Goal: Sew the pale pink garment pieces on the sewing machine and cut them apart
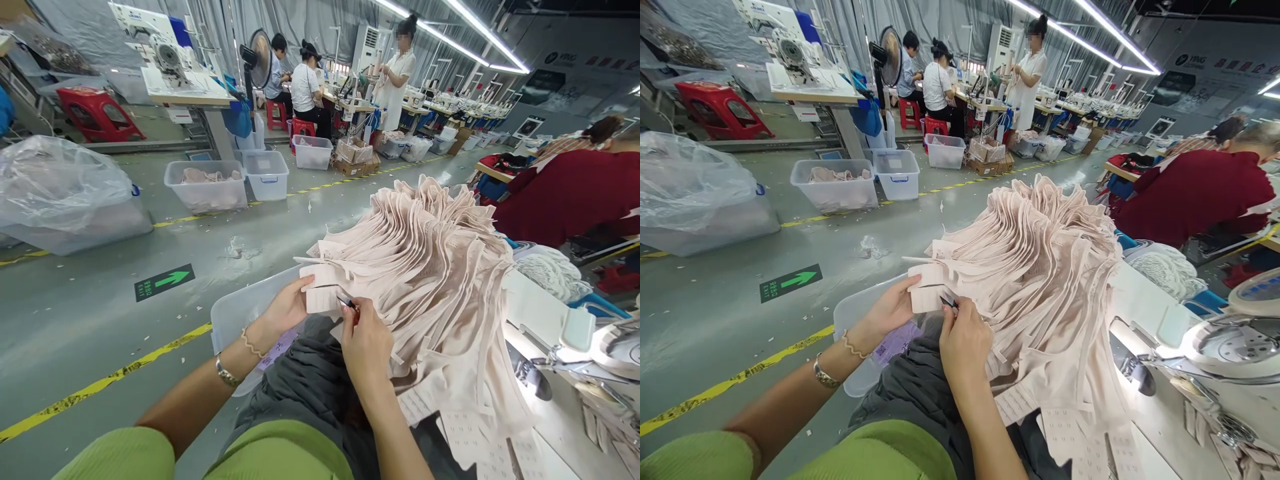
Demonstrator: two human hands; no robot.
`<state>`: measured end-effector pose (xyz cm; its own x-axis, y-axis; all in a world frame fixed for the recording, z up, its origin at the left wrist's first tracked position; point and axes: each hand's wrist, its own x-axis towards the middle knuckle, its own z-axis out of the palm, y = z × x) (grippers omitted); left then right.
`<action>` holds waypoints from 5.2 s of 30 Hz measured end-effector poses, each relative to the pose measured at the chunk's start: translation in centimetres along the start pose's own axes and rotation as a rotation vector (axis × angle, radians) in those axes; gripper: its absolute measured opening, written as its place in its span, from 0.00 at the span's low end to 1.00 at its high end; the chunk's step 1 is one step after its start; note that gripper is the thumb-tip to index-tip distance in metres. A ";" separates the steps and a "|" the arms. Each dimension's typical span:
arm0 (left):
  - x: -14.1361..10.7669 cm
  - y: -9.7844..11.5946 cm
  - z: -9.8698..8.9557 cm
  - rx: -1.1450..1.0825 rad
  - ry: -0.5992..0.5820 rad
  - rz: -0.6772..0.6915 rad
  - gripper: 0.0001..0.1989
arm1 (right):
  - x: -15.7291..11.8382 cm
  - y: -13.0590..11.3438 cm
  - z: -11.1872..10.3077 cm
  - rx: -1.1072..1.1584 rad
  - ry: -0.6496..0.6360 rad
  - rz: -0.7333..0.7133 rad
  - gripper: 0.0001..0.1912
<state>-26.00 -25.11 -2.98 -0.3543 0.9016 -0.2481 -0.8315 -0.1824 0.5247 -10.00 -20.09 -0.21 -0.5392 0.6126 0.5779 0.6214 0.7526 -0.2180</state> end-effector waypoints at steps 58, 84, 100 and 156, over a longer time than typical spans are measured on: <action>-0.6 -1.5 0.1 -0.137 -0.148 -0.149 0.13 | -0.8 0.2 -0.2 -0.089 -0.052 0.042 0.12; -1.5 -2.1 0.6 -0.015 -0.246 0.013 0.12 | -1.4 0.4 -0.9 -0.073 0.031 0.039 0.18; -1.6 -5.7 -0.1 0.396 -0.371 -0.252 0.11 | -0.2 1.2 0.5 -0.221 -0.171 0.145 0.12; -2.9 -5.9 1.0 0.153 -0.185 -0.105 0.16 | -2.6 2.5 -0.2 -0.269 -0.176 0.082 0.08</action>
<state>-19.64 -26.30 -4.50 -0.1734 0.9714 -0.1620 -0.7805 -0.0352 0.6241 -6.91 -19.82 -2.08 -0.5566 0.7187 0.4168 0.7821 0.6225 -0.0290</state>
